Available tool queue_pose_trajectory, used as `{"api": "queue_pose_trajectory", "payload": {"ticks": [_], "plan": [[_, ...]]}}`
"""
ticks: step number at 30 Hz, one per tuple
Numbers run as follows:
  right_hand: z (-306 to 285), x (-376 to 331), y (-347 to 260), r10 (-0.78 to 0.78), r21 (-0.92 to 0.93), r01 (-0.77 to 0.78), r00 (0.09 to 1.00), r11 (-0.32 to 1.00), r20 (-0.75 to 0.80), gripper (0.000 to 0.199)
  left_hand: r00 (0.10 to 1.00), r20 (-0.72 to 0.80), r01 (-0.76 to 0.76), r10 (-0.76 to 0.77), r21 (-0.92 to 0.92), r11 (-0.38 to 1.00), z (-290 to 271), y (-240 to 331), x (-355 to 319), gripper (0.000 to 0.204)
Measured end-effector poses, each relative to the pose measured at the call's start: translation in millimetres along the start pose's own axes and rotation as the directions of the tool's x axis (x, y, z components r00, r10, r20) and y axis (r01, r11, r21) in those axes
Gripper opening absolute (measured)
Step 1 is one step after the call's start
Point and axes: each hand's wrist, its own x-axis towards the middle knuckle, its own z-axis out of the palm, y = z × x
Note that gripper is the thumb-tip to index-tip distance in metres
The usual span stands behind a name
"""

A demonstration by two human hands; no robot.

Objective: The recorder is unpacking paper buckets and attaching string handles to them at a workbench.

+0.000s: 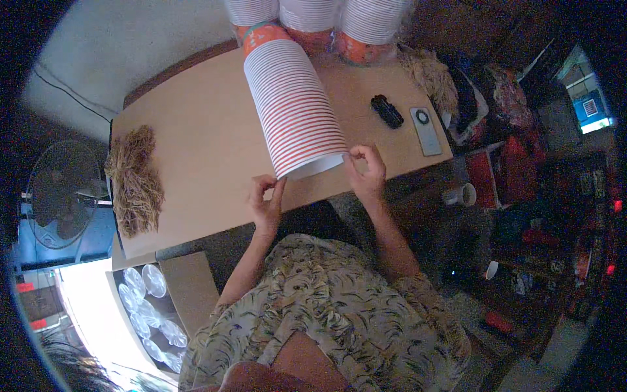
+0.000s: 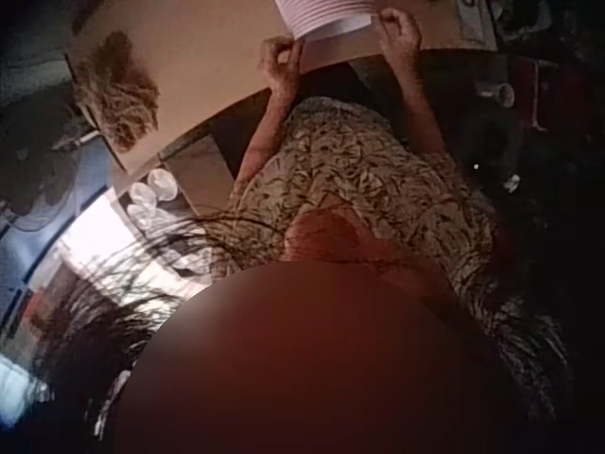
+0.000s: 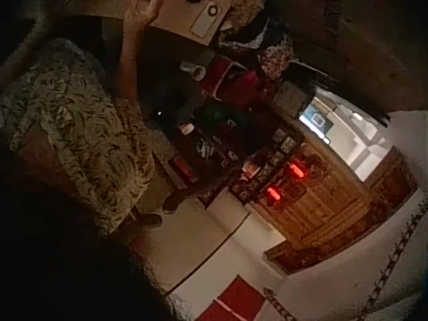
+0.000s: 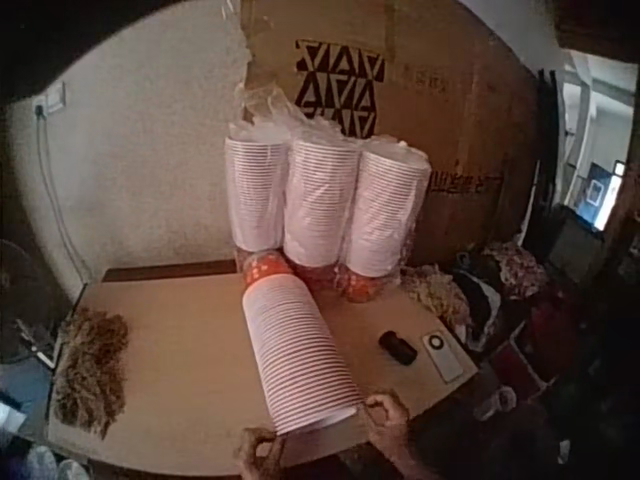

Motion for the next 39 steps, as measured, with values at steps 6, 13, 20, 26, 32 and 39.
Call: {"api": "queue_pose_trajectory", "payload": {"ticks": [6, 13, 20, 26, 32, 39], "plan": [[7, -3, 3, 0.024, -0.098, -0.038, 0.990, 0.994, -0.142, 0.018, 0.998, -0.019, -0.062, 0.062, 0.031, 0.998, 6, 17, 8, 0.014], [8, 4, 15, 0.056, -0.054, -0.066, 0.984, 0.996, -0.169, 0.017, 0.961, 0.046, -0.278, 0.274, 0.183, 0.943, 16, 10, 16, 0.018], [-2, 7, 23, 0.100, -0.077, -0.111, 0.986, 0.991, -0.130, 0.017, 0.966, 0.074, -0.258, 0.247, 0.248, 0.934, 15, 21, 15, 0.017], [-25, -1, 11, 0.106, -0.306, -0.100, 0.994, 0.947, 0.005, 0.020, 0.960, 0.240, -0.203, 0.147, 0.231, 0.951, 13, 18, -1, 0.031], [-70, -1, -25, -0.010, -0.320, 0.040, 0.995, 0.947, 0.096, 0.020, 0.902, 0.421, -0.192, 0.096, 0.192, 0.962, -14, 58, 1, 0.073], [-88, 7, -148, 0.167, -0.395, -0.046, 0.946, 0.918, 0.277, 0.021, 0.822, 0.568, -0.013, 0.050, -0.070, 0.997, -52, 110, -9, 0.064]]}}
